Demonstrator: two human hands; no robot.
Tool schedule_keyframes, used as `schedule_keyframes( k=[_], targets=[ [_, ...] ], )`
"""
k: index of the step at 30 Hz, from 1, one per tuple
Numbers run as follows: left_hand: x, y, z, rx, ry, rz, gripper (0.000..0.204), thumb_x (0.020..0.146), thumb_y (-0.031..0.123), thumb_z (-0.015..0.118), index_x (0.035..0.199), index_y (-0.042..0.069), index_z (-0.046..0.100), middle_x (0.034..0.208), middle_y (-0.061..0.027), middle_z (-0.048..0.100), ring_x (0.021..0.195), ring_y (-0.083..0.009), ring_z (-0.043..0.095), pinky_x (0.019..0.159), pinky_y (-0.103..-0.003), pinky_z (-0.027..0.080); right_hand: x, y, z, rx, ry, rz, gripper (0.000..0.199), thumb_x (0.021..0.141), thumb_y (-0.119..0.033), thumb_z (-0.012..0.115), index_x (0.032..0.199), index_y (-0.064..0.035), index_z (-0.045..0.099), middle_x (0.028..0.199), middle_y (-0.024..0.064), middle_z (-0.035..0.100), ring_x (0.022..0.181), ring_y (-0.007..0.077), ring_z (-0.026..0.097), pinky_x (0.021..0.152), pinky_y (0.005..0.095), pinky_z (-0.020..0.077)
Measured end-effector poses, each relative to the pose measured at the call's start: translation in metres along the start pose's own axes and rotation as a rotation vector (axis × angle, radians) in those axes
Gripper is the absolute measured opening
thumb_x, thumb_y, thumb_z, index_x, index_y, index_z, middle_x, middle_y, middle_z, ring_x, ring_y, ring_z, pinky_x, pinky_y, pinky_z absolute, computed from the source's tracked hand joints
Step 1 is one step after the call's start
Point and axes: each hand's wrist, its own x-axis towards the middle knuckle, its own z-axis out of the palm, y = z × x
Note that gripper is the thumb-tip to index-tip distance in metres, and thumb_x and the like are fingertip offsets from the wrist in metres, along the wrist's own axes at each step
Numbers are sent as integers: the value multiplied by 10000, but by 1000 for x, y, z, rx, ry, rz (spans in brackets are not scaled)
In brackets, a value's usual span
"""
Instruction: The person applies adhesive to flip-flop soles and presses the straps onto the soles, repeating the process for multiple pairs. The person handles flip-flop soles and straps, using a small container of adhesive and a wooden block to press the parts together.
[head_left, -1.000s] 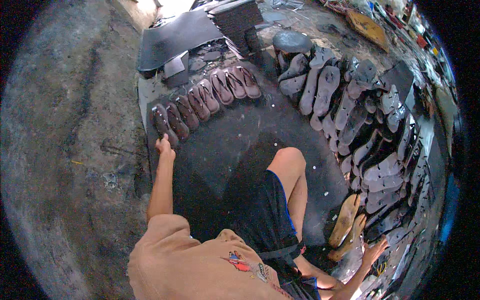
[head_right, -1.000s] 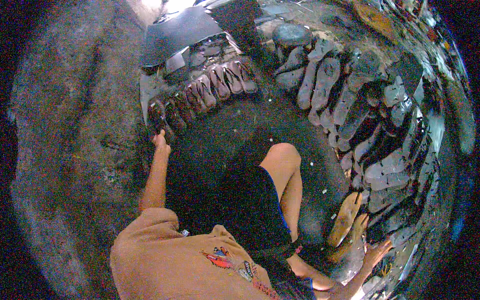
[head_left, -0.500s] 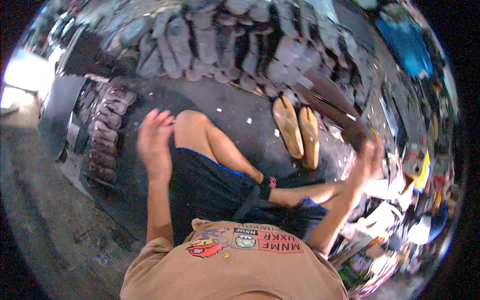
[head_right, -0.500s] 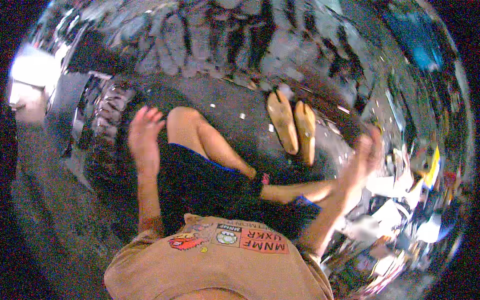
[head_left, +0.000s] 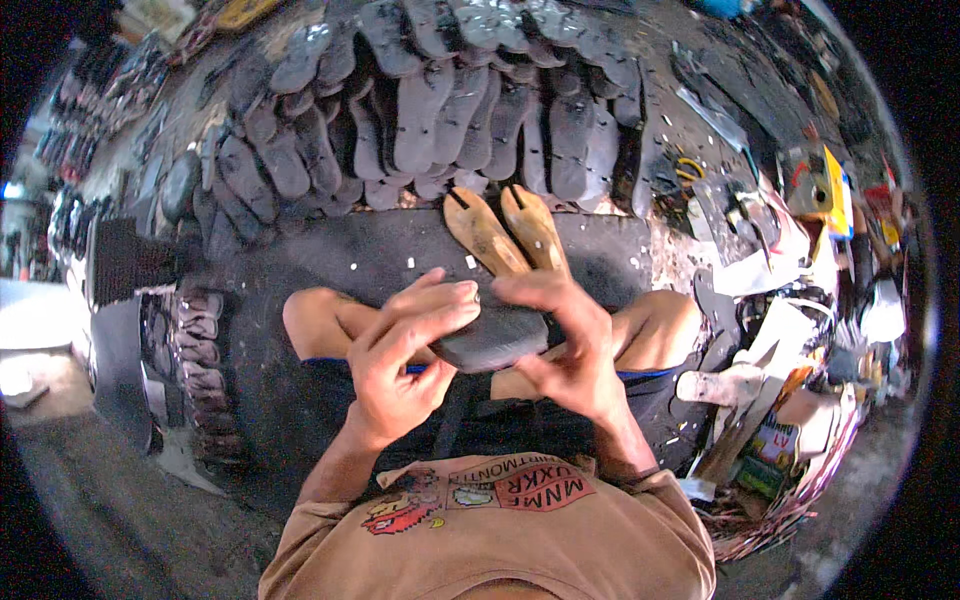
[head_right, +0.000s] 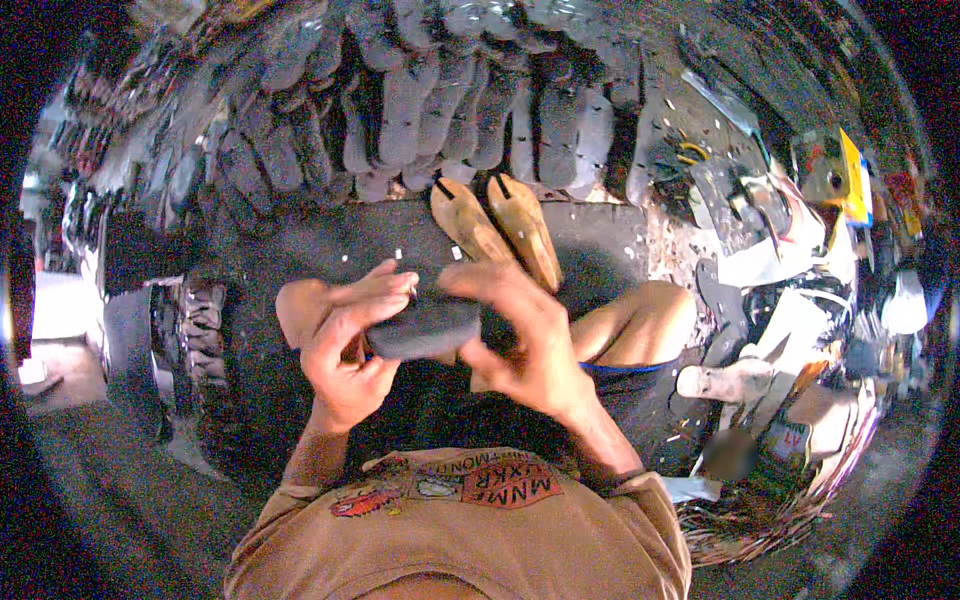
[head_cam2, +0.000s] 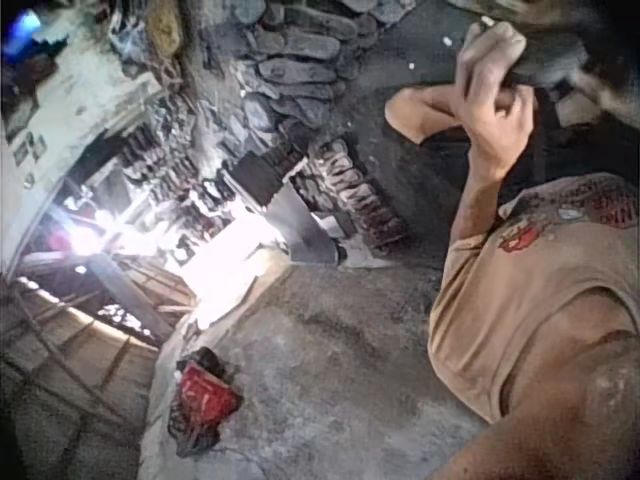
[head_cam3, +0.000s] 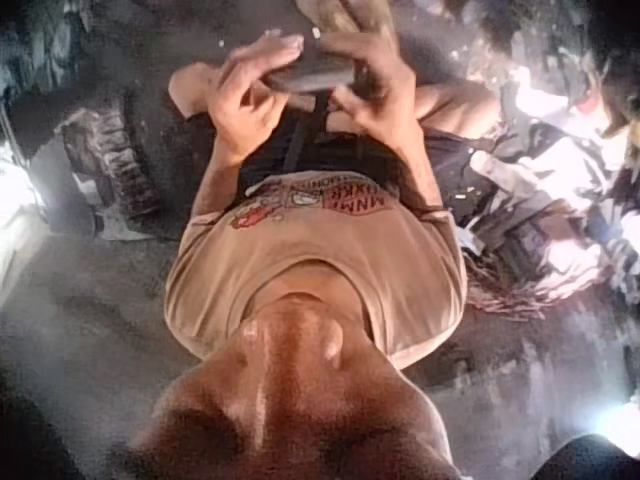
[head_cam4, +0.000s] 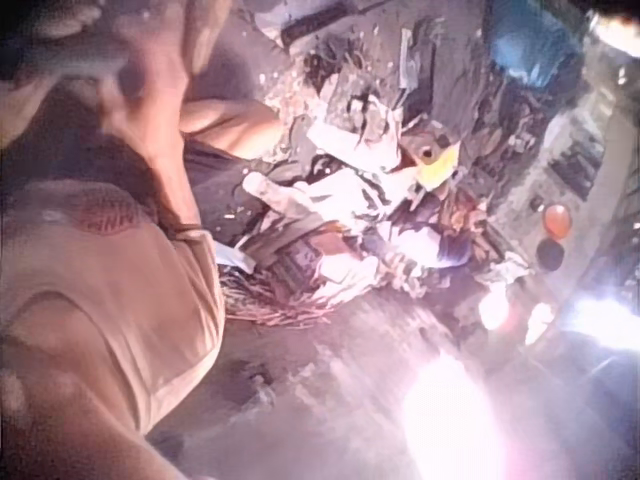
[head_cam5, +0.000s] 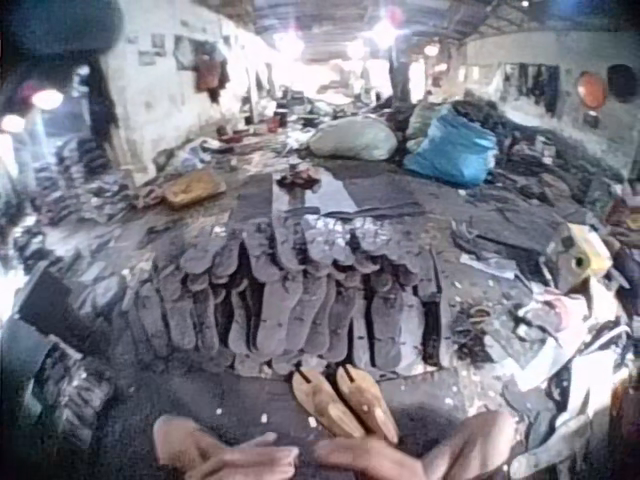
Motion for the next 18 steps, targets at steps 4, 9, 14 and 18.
schedule_keyframes(
  k=[4, 9, 14, 18],
  targets=[
    [-7, 11, 12, 8, 127, 44, 434, 724, -100, 822, 1128, 13, 710, 1177, -169, 769, 1163, -340, 739, 1112, -554, 512, -13, -3, 8, -60, 81, -61, 540, 715, 47, 805, 1242, 12, 693, 1246, 197, 730, 1206, 373, 709, 1067, 463, 556],
    [-7, 8, 3, -79, -96, -114, 402, 718, -125, 813, 1067, 29, 685, 1094, -138, 739, 1097, -316, 730, 967, -429, 583, 1, -27, 7, 37, 80, 105, 498, 686, 26, 852, 1169, 21, 729, 1164, 187, 764, 1200, 342, 725, 1010, 448, 589],
    [-13, -13, 3, -181, -218, -112, 372, 730, -101, 801, 1059, 19, 674, 1123, -156, 715, 1064, -314, 720, 899, -405, 583, -13, 32, -3, 148, -200, -2, 550, 708, -101, 894, 1218, -5, 710, 1394, 179, 644, 1213, 373, 676, 1112, 452, 491],
    [-8, -56, -3, -192, 54, -647, 566, 830, 37, 638, 1384, -44, 562, 1264, -170, 681, 1134, -303, 697, 1016, -443, 558, -21, 93, 21, 36, 291, 355, 609, 751, -79, 827, 1333, -38, 651, 1265, 166, 683, 1196, 401, 639, 1054, 493, 498]
  ],
)
